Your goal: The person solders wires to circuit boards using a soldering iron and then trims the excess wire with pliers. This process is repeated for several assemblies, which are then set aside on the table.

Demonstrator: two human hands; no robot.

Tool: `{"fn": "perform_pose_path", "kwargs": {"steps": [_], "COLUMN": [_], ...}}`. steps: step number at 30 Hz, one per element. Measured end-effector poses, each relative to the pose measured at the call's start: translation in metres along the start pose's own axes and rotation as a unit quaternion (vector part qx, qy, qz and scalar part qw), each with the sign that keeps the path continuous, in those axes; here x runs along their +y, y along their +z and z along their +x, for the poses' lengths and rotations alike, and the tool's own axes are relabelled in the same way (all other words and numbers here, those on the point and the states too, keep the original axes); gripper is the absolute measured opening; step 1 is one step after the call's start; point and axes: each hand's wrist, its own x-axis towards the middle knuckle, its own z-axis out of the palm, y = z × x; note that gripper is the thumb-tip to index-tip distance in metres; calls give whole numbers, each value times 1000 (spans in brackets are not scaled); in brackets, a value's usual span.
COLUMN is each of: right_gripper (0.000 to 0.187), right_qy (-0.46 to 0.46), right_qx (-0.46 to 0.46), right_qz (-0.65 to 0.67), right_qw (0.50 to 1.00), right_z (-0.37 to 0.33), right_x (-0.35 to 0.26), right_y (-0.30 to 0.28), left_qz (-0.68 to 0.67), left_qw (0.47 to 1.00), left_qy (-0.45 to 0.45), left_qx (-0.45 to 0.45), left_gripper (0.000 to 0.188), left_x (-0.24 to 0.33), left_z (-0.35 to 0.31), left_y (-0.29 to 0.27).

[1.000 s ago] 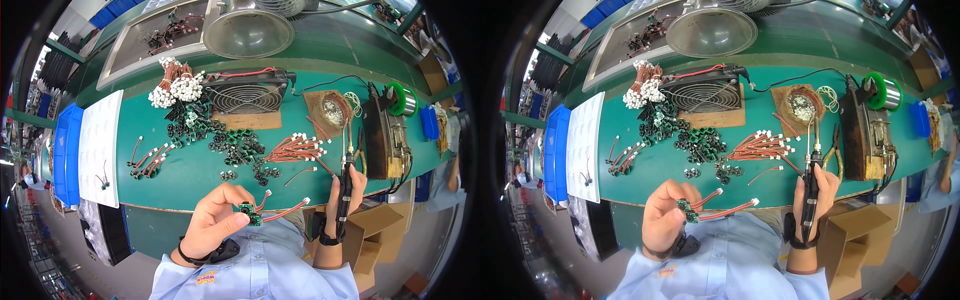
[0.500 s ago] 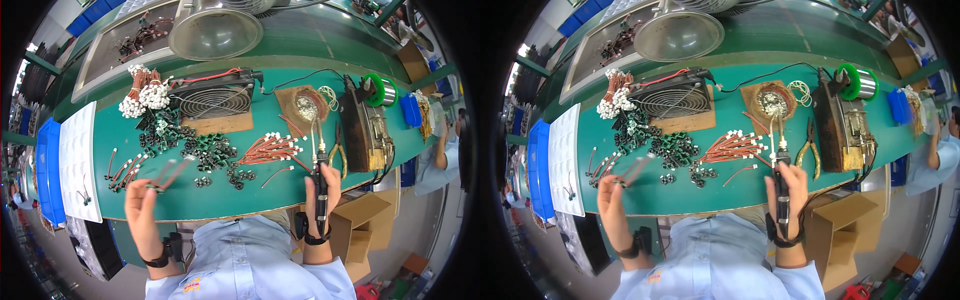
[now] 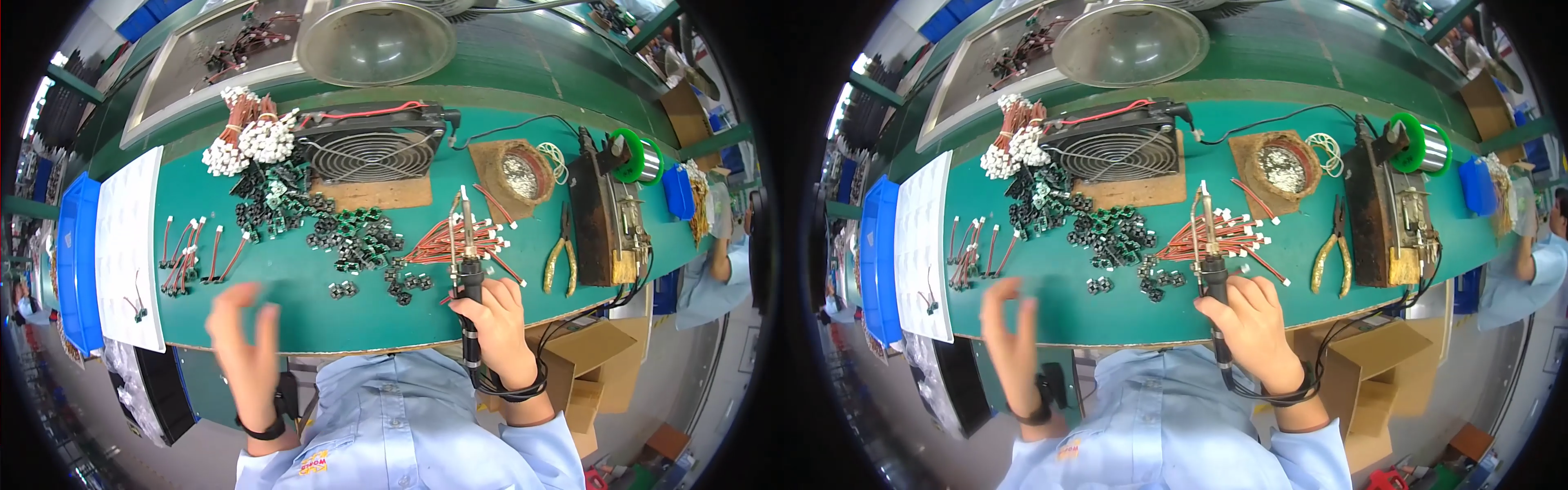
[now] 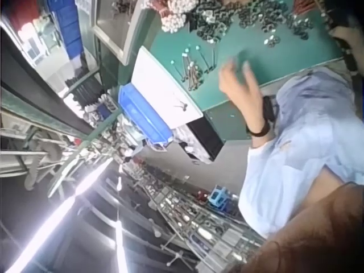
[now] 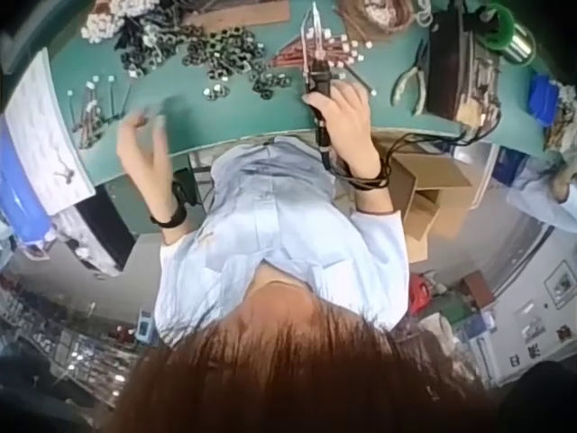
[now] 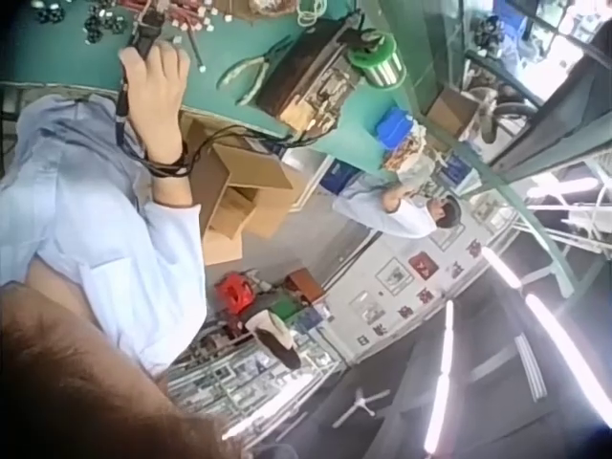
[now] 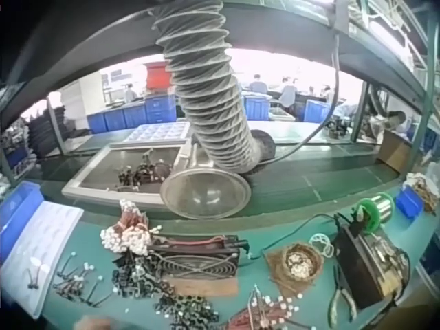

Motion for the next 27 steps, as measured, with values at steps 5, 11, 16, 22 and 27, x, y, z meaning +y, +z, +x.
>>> {"fn": "perform_pose_path", "kwargs": {"steps": [5,11,16,22,27], "right_gripper": [32,34,36,41,46], "right_qy": [9,29,51,101,74], "right_qx": [4,-6,5,109,79], "right_qz": [24,76,91,273,317], "right_qw": [1000,997,995,951,942], "right_z": [3,-2,3,0,0], "right_x": [1,4,2,-27,-43], "right_y": [2,5,4,11,2], "left_qz": [-60,-59,-75,-58,-221], "left_qw": [993,992,977,968,926], "left_qy": [33,22,112,176,207], "left_qx": [-97,-107,-165,-169,-228], "left_gripper": [20,20,21,24,21], "left_x": [27,39,35,64,74], "left_z": [-3,1,1,0,-8], "left_y": [29,52,47,32,33]}}
